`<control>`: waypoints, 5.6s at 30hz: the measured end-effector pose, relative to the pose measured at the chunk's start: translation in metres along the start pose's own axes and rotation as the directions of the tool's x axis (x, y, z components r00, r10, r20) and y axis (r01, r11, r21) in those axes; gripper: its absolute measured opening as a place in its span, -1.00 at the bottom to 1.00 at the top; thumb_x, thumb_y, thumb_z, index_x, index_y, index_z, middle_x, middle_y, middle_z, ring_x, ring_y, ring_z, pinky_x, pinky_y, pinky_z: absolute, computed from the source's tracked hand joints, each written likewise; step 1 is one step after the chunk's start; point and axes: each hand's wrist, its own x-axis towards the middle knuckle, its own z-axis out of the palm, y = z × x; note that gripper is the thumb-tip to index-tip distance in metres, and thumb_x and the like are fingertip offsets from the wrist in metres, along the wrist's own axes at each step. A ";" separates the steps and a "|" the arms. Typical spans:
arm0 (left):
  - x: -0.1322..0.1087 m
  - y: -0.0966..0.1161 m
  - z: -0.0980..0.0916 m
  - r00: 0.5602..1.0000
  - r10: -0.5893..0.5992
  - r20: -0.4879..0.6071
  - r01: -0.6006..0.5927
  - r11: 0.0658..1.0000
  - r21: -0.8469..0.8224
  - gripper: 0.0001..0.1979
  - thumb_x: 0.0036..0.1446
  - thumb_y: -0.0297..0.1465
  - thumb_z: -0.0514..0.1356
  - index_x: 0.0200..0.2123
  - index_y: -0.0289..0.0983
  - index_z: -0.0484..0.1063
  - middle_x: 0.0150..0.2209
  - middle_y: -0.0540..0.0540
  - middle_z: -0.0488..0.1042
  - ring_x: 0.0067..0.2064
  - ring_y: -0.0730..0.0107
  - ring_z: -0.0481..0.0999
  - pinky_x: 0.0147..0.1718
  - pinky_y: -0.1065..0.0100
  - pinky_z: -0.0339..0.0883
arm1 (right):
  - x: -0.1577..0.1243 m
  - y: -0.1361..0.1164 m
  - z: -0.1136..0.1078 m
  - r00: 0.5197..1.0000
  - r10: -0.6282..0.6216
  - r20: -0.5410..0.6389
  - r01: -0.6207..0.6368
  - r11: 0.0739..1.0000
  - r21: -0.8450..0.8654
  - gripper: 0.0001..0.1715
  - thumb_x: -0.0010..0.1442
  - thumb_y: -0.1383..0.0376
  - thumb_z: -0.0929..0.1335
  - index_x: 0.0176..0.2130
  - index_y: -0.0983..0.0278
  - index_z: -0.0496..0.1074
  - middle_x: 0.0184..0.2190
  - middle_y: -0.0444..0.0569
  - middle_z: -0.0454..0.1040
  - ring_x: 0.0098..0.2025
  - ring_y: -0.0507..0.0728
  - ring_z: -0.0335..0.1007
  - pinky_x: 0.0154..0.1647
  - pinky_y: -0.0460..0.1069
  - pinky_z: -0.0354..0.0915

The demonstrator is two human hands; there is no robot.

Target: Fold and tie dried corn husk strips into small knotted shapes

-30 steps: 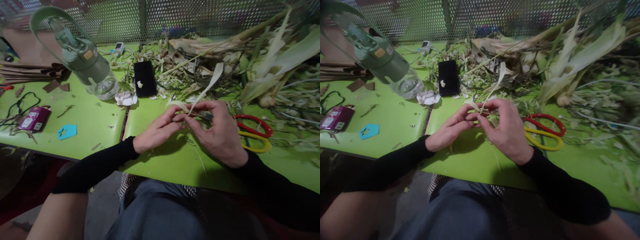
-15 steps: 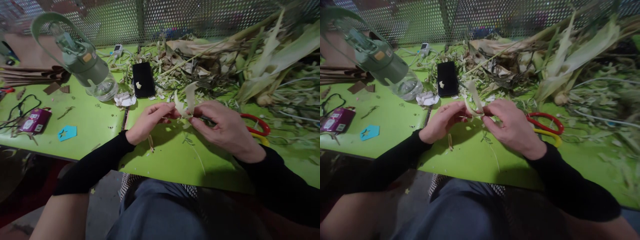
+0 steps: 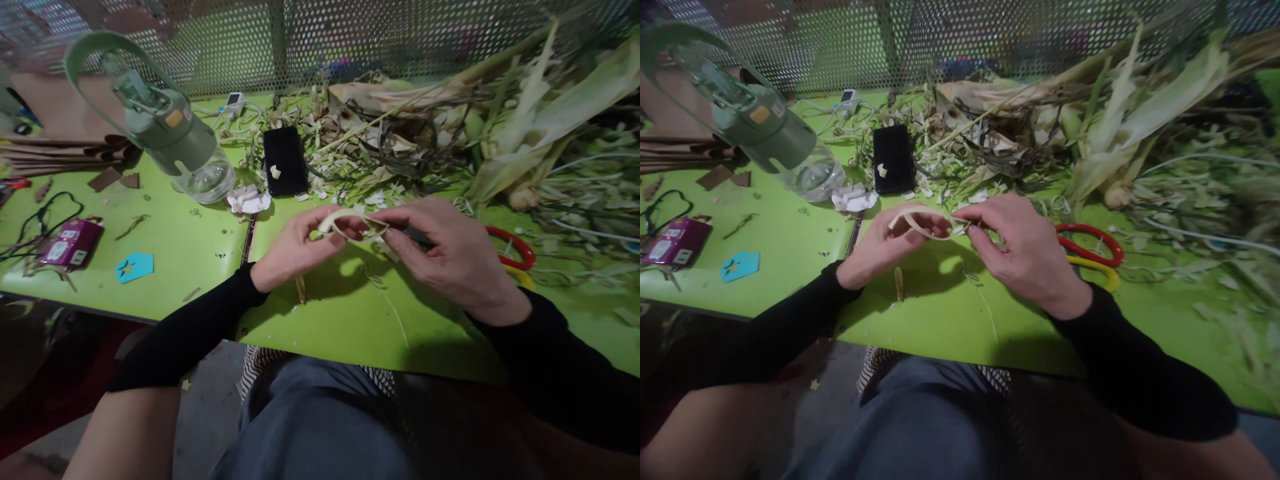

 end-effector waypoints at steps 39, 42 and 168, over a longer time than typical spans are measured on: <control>0.004 -0.011 0.009 0.998 -0.023 -0.058 0.015 0.991 -0.133 -0.69 0.20 -0.14 0.34 -0.23 -0.30 0.64 -0.16 -0.12 0.66 -0.05 0.37 0.58 0.01 0.35 0.41 | -0.006 -0.014 0.029 1.000 0.006 0.008 -0.008 0.983 0.185 -0.87 0.38 0.29 0.33 -0.28 0.17 0.40 -0.34 -0.05 0.54 -0.27 0.17 0.51 -0.25 0.08 0.39; 0.005 -0.008 0.009 0.989 -0.046 -0.141 0.037 0.997 -0.065 -0.69 0.18 -0.15 0.35 -0.29 -0.32 0.55 -0.32 -0.05 0.61 -0.28 0.50 0.54 -0.23 0.42 0.41 | -0.006 -0.016 0.026 0.998 -0.040 0.044 0.034 0.990 0.138 -0.89 0.39 0.31 0.31 -0.24 0.18 0.40 -0.37 -0.07 0.54 -0.35 0.14 0.49 -0.35 0.04 0.35; 0.004 -0.003 0.001 0.960 -0.153 0.235 0.116 0.980 0.163 -0.63 0.27 -0.13 0.21 -0.34 -0.35 0.45 -0.40 -0.03 0.47 -0.35 0.48 0.41 -0.28 0.38 0.29 | -0.002 -0.006 0.018 0.970 0.213 0.114 -0.242 0.865 0.440 -0.80 0.27 0.09 0.45 -0.15 0.11 0.54 -0.27 -0.04 0.50 -0.31 0.15 0.42 -0.29 0.09 0.39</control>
